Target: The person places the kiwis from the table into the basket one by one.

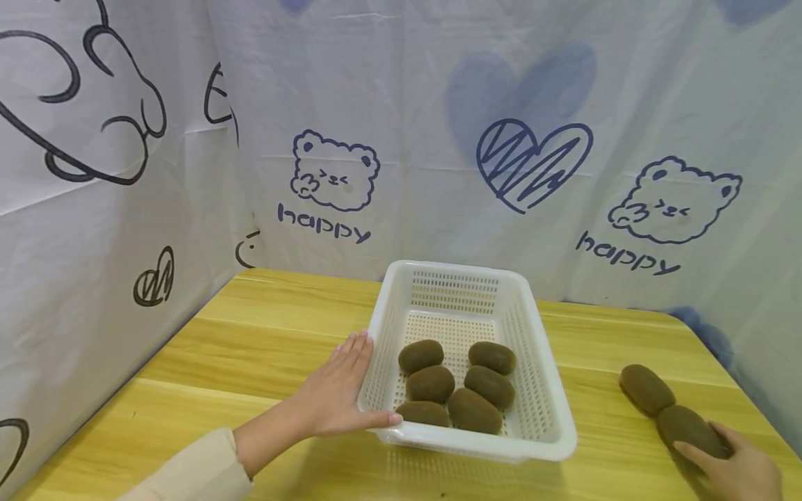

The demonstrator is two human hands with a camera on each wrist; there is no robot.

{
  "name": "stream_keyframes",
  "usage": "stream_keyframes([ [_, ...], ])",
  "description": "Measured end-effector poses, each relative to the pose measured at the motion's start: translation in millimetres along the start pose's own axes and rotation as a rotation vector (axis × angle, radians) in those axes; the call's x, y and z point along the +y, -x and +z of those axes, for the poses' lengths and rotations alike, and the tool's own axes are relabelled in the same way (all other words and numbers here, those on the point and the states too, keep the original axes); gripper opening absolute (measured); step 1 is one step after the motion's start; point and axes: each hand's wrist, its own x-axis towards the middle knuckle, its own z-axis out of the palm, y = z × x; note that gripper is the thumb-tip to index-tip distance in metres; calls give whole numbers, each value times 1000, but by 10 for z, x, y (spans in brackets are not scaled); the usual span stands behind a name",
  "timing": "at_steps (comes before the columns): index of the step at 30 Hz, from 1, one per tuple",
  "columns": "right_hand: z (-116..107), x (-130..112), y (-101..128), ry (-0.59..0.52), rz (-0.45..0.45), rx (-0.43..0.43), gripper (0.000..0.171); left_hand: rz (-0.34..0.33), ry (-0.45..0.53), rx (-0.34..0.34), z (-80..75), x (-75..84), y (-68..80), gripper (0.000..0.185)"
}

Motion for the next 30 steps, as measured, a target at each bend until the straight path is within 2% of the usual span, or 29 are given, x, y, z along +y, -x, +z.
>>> stream_keyframes([
  [7,-77,-56,11,-49,-23,51,87,0,11,18,6,4,-1,114],
  [12,-119,-103,1,-60,-42,84,88,-5,14,6,5,-2,-1,115],
  [18,-137,-181,38,-73,-44,97,87,-15,4,-7,-4,3,0,115],
  [22,-161,-246,59,-74,-55,74,88,-14,11,-6,-4,6,2,115],
  [27,-220,-351,73,-88,-119,36,92,-15,4,-4,-7,13,4,114],
  [30,-243,-432,81,-93,-166,54,89,-10,-1,0,-8,12,6,114],
])
